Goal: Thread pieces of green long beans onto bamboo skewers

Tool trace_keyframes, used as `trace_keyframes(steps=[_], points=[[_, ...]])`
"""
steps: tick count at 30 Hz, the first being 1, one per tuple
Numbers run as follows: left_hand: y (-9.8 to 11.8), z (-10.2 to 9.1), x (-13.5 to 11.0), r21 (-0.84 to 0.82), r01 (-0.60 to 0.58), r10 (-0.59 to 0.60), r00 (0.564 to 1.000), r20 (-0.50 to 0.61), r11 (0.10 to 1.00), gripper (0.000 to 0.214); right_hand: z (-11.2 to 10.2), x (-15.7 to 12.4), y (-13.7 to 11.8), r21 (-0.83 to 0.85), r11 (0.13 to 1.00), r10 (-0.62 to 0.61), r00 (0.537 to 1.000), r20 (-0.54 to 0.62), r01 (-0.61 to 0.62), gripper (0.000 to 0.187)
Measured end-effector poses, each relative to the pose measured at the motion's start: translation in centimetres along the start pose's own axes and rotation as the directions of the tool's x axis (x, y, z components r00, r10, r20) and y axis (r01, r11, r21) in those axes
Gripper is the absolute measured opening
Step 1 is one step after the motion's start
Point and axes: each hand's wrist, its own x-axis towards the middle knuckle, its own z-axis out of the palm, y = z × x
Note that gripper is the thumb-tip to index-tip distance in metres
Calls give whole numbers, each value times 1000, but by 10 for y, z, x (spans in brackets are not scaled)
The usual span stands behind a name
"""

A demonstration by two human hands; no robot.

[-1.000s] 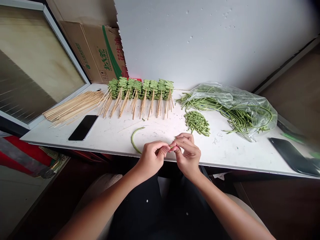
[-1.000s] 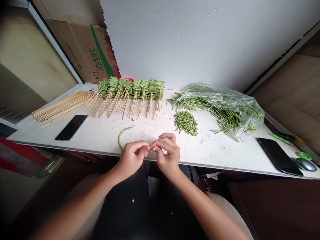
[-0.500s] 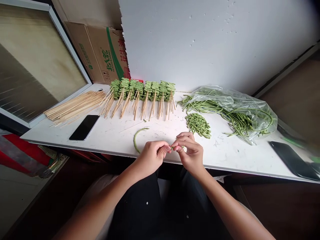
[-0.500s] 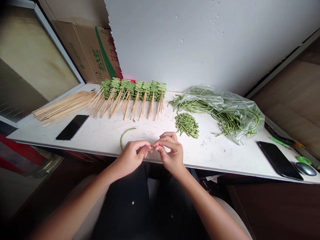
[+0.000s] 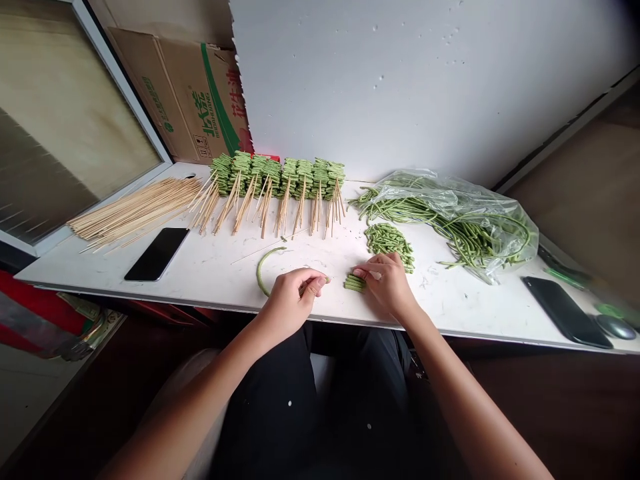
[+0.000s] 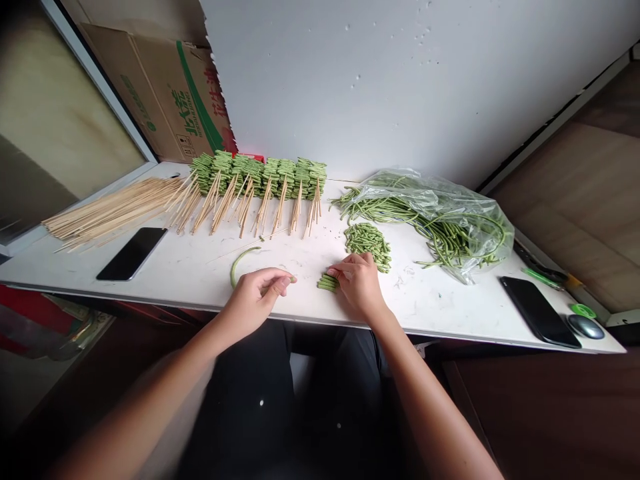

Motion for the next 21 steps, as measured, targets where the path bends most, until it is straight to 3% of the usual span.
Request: trace_keyframes(steps=[4,9,12,17,21], points=[[2,0,1,39,-28,28,1000,7,999,31,-5,0,0,20,999,28,995,94,-30,41],[1,-1,1,91,-39,38,999,11,995,31,-17,4,1,127,987,95,993,72,-103,51],[-3,0,1,54,-60,58,998,36,997,33,-25,4,-10,195,976,80,994,69,-92,51],[-1,5,-2,-163,2,11,997,76,987,39,-33,-3,-50,394,916,-171,965,197,81,37],[4,7,-3,-224,23,4,993,118,974,45,-29,-8,-64,406,873,-332,939,92,269,20]])
